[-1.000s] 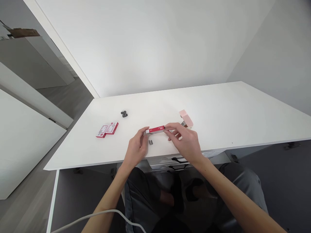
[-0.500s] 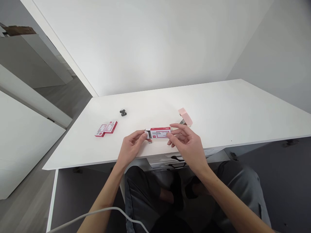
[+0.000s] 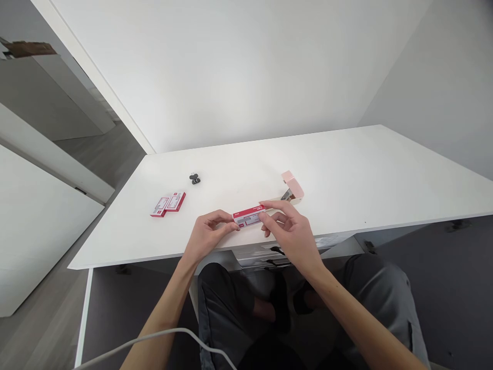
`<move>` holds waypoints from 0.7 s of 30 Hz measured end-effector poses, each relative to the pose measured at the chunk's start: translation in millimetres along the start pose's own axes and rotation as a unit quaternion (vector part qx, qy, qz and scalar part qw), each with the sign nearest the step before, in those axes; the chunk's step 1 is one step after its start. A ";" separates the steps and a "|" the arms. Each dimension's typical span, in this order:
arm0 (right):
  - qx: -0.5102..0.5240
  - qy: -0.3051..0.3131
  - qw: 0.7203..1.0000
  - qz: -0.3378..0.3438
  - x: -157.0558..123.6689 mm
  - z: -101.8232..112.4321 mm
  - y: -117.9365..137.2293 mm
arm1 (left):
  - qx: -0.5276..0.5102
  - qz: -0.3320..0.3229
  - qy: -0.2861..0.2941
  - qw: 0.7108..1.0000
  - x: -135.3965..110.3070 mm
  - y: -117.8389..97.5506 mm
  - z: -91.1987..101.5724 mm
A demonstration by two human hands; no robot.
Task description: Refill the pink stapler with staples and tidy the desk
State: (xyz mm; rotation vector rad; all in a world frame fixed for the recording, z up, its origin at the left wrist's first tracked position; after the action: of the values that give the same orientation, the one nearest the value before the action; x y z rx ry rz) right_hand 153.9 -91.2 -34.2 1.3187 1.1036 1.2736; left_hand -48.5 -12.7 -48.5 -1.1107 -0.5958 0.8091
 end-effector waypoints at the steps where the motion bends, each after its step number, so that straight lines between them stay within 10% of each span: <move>1: 0.004 0.011 1.000 -0.009 0.0 -0.3 -0.7 | -0.002 0.003 0.007 1.000 0.1 0.3 0.3; 8: 0.013 0.038 0.999 -0.018 -0.3 0.4 -5.7 | 0.012 0.006 0.026 1.000 0.0 -7.4 -3.3; 12: -0.035 0.032 0.998 0.042 -5.8 9.8 0.3 | 0.035 0.014 -0.054 0.998 -3.9 -11.7 -0.9; 21: -0.202 -0.148 0.965 0.074 -10.4 117.9 10.1 | 0.248 0.120 -0.329 0.903 -36.5 7.6 71.1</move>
State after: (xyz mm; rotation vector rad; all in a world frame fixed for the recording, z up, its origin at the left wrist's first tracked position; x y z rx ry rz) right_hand 271.1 -108.3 -24.7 1.2404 0.5107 1.2767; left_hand -126.4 -2.2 -32.1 -0.4215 -0.7565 1.4824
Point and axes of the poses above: each hand's wrist, its own x-axis towards the middle knuckle, its own z-axis out of the back of the hand, y = z × x, the point moved 5 cm from there along x, towards the middle knuckle, and after that the axes turned 12 degrees about y, right-handed, at the moved point
